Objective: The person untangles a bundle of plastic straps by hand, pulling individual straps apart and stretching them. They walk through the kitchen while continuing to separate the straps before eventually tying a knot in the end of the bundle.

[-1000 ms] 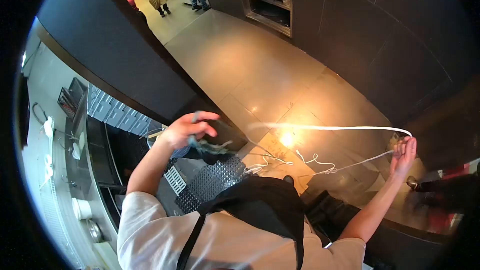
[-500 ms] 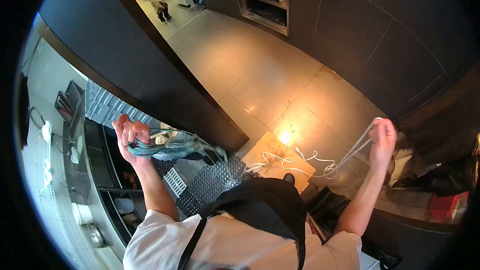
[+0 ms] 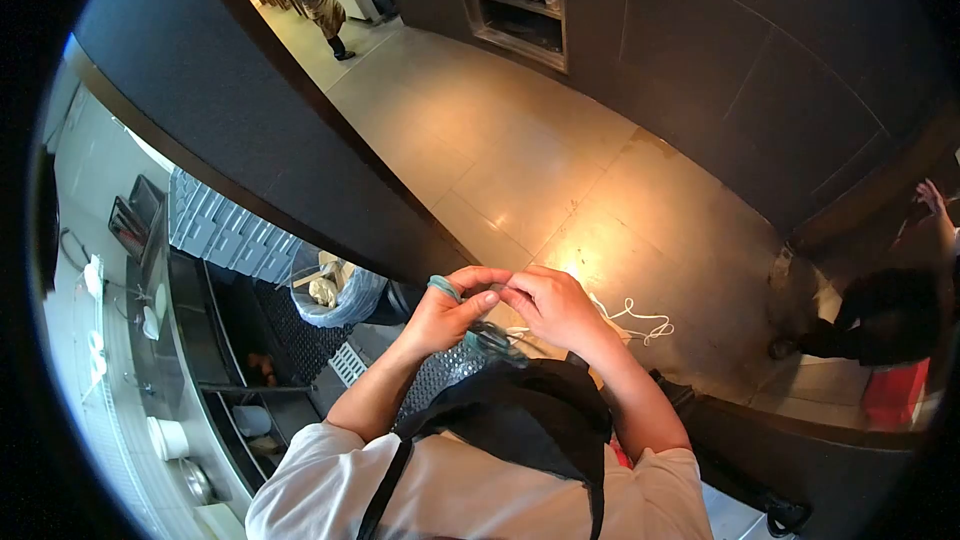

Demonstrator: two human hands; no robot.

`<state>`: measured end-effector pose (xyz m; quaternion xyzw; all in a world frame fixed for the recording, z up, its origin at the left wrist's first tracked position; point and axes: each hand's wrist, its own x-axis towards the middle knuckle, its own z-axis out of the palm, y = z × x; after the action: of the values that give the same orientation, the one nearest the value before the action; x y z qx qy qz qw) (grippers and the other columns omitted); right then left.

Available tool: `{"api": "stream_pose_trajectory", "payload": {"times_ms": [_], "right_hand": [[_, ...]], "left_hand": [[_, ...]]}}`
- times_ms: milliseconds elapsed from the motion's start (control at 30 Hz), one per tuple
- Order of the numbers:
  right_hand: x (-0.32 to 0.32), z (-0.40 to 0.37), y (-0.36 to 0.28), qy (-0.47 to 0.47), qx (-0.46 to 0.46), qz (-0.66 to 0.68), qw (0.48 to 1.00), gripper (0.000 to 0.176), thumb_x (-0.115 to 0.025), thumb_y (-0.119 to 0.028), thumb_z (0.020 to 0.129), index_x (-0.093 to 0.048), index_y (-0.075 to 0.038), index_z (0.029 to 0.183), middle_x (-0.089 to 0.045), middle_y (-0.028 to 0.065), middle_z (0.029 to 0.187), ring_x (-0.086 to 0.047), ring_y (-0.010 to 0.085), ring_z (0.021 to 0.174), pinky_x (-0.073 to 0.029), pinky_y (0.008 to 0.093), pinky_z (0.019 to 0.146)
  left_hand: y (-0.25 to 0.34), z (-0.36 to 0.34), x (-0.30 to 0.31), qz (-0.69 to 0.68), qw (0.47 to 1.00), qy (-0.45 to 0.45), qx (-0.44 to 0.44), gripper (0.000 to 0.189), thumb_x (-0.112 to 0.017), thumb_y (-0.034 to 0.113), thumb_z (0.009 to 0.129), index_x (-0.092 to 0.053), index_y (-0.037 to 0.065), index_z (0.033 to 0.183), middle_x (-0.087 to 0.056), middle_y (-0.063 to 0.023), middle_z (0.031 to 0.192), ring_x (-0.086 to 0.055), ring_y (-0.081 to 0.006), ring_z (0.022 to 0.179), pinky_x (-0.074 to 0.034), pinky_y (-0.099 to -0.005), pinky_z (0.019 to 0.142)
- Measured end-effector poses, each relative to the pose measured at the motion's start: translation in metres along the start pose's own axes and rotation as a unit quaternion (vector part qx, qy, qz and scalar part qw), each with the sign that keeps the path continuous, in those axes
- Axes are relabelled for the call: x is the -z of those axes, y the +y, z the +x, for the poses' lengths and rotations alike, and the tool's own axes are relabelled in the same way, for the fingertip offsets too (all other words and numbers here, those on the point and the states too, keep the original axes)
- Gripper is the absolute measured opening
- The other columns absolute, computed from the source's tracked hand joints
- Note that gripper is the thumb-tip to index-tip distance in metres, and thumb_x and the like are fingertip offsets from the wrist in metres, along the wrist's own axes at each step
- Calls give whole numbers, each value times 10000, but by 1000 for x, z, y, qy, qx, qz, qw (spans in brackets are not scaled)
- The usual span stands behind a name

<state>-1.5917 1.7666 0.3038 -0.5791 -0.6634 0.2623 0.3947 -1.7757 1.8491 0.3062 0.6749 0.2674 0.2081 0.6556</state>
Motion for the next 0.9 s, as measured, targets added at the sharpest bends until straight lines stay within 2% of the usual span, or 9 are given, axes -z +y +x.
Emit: {"api": "stream_pose_trajectory", "payload": {"times_ms": [133,267,367,567,633,733,767,833,900], "right_hand": [[6,-2,-1,19,-49,67,996,142,-635,-157,888,-649,-20,853,-632,116,745,-611,229,655,-468,333,597],[1,-9,5,28,-36,75,996,150,-642,-158,890,-651,-15,845,-627,109,717,-593,192,619,-459,320,572],[1,-11,6,26,-51,90,994,152,-652,-157,885,-650,-11,843,-619,104,696,-578,175,600,-454,312,562],[5,-11,6,12,-70,114,991,167,-665,-161,891,-649,-4,837,-592,57,659,-521,103,587,-431,275,543],[5,-14,13,10,-85,136,987,166,-665,-155,895,-649,1,842,-582,33,652,-498,78,588,-419,260,535],[16,-20,21,15,-121,156,980,173,-645,-185,901,-661,-14,874,-619,67,671,-559,133,582,-450,289,555],[19,-22,23,25,-119,152,981,167,-647,-170,902,-657,-6,869,-607,50,666,-533,111,586,-436,274,551],[25,-22,25,44,-115,144,982,157,-652,-140,905,-648,11,861,-582,16,658,-481,66,596,-408,245,542],[27,-16,17,34,-108,131,985,150,-645,-141,906,-654,4,869,-588,21,667,-488,73,597,-414,250,549]], "left_hand": [[2,7,-2,-18,1000,-12,9,261,-638,116,916,-620,-16,1141,-673,-62,1013,-596,-107,917,-477,-256,808],[2,8,-5,-17,999,-36,19,222,-647,107,909,-631,-16,1093,-673,-42,962,-578,-76,866,-474,-243,755],[-3,9,-2,39,998,-43,27,178,-647,99,907,-635,-14,1045,-665,-23,909,-552,-62,810,-464,-242,708],[-12,8,-1,-5,998,-50,50,146,-655,102,902,-634,-6,998,-639,-7,869,-542,-61,789,-447,-224,710],[-12,7,5,6,999,-31,41,129,-647,101,908,-628,-3,981,-631,-2,857,-538,-61,780,-445,-222,708],[-14,6,22,-27,999,13,23,90,-628,98,923,-615,10,936,-621,1,838,-541,-63,780,-446,-223,714],[-17,5,29,-42,998,33,13,84,-624,96,925,-612,13,925,-620,1,838,-543,-64,782,-447,-224,716],[-20,6,35,-41,998,43,25,114,-623,90,925,-629,-1,993,-640,-13,885,-550,-69,788,-449,-225,718],[-17,8,32,-51,997,46,42,150,-621,88,926,-636,-8,1040,-651,-24,918,-551,-73,788,-449,-224,714]]}}
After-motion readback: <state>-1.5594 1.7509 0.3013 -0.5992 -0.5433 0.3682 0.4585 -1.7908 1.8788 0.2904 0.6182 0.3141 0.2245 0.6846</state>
